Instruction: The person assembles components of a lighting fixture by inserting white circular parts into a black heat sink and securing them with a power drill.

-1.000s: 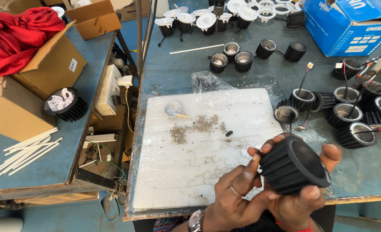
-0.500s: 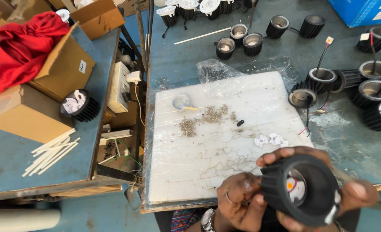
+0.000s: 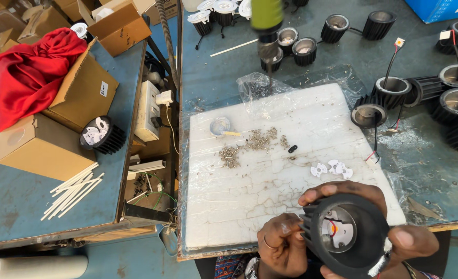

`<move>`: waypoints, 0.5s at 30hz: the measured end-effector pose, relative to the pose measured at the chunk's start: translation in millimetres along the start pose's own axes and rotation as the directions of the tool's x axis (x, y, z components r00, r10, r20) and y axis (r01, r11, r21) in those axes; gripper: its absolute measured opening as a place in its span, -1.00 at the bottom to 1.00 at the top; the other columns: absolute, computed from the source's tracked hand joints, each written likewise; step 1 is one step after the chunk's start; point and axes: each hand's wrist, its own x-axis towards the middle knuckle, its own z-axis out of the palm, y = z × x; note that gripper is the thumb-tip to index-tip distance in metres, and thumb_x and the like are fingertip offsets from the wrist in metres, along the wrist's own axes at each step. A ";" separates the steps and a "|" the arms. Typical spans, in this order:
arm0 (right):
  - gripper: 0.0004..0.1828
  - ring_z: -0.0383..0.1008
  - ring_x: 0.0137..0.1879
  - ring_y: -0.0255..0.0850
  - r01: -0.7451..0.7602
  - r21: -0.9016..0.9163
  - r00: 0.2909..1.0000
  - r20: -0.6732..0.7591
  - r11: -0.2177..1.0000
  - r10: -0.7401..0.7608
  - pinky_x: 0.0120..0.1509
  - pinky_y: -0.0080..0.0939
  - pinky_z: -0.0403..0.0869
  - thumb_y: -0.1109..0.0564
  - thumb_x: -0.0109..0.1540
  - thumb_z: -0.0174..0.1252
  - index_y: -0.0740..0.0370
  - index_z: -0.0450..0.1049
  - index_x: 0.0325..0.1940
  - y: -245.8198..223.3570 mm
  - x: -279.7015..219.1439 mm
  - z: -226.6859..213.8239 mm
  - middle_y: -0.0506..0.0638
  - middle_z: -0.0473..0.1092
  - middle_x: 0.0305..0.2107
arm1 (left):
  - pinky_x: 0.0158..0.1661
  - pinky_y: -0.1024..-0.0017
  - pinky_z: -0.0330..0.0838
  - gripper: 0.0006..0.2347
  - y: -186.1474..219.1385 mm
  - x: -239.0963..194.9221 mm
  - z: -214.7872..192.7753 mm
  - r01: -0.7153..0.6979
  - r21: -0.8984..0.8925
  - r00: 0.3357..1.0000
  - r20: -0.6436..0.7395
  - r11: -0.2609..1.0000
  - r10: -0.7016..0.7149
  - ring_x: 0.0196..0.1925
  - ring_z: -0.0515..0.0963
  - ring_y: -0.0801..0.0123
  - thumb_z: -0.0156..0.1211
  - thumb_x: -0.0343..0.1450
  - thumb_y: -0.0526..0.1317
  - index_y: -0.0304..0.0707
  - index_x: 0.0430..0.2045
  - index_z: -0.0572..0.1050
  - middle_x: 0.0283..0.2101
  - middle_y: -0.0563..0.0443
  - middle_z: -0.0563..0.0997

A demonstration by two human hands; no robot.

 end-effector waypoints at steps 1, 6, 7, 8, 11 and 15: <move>-0.27 0.47 0.25 0.40 0.001 0.000 1.000 0.002 1.000 -0.001 0.27 0.27 0.56 -0.14 0.36 0.06 0.65 0.22 0.25 0.4 0.6 0.4 0.63 0.30 0.05 | -0.41 0.43 0.41 -0.92 -1.7 -2.1 -0.4 -0.002 0.000 1.000 0.000 1.000 0.002 -0.47 0.57 0.30 0.12 0.57 -0.40 -0.49 -0.12 0.45 -0.44 -0.20 0.58; -0.47 0.47 0.26 0.34 0.094 -0.153 0.996 0.006 0.984 -0.094 0.07 0.23 0.66 0.05 0.34 0.20 0.29 0.27 0.32 5.2 2.7 18.3 0.39 0.26 0.12 | -0.35 0.42 0.48 -0.93 -5.9 -10.5 -3.5 0.045 -0.022 0.999 0.010 0.999 -0.045 -0.41 0.60 0.28 0.10 0.59 -0.41 -0.50 -0.14 0.43 -0.37 -0.23 0.61; -0.47 0.47 0.26 0.34 0.094 -0.153 0.996 0.007 0.984 -0.094 0.07 0.23 0.66 0.05 0.34 0.20 0.29 0.27 0.32 7.0 3.7 25.6 0.39 0.26 0.12 | -0.35 0.42 0.48 -0.93 -6.9 -10.8 -4.1 0.044 -0.022 0.999 0.009 0.999 -0.044 -0.41 0.60 0.28 0.10 0.59 -0.41 -0.50 -0.14 0.43 -0.37 -0.23 0.61; -0.43 0.47 0.26 0.26 0.303 -0.279 0.947 0.190 0.911 -0.257 0.07 0.15 0.69 0.11 0.28 0.34 0.01 0.24 0.31 10.7 4.6 33.5 0.30 0.27 0.15 | -0.36 0.43 0.47 -0.94 -8.5 -10.7 -4.6 0.033 -0.009 0.999 0.005 0.999 -0.033 -0.42 0.59 0.30 0.10 0.58 -0.42 -0.50 -0.15 0.42 -0.38 -0.23 0.61; -0.24 0.50 0.23 0.19 0.505 -0.403 0.850 0.388 0.763 -0.357 0.09 0.10 0.69 0.16 0.19 0.49 -0.30 0.18 0.27 9.5 12.4 41.2 0.20 0.27 0.18 | -0.32 0.40 0.51 -0.95 -9.5 -14.5 -5.5 0.013 0.035 1.000 -0.004 0.999 -0.013 -0.40 0.60 0.29 0.07 0.58 -0.43 -0.50 -0.16 0.40 -0.37 -0.24 0.60; -0.20 0.55 0.17 0.14 0.528 -0.453 0.842 0.394 0.718 -0.369 0.13 0.12 0.65 0.05 0.15 0.50 -0.30 0.12 0.28 18.9 17.6 37.4 0.16 0.27 0.14 | -0.41 0.48 0.49 -0.96 -7.7 -14.3 -14.0 0.171 0.083 0.984 0.037 0.982 -0.175 -0.45 0.60 0.39 0.06 0.51 -0.47 -0.48 -0.21 0.43 -0.40 -0.21 0.62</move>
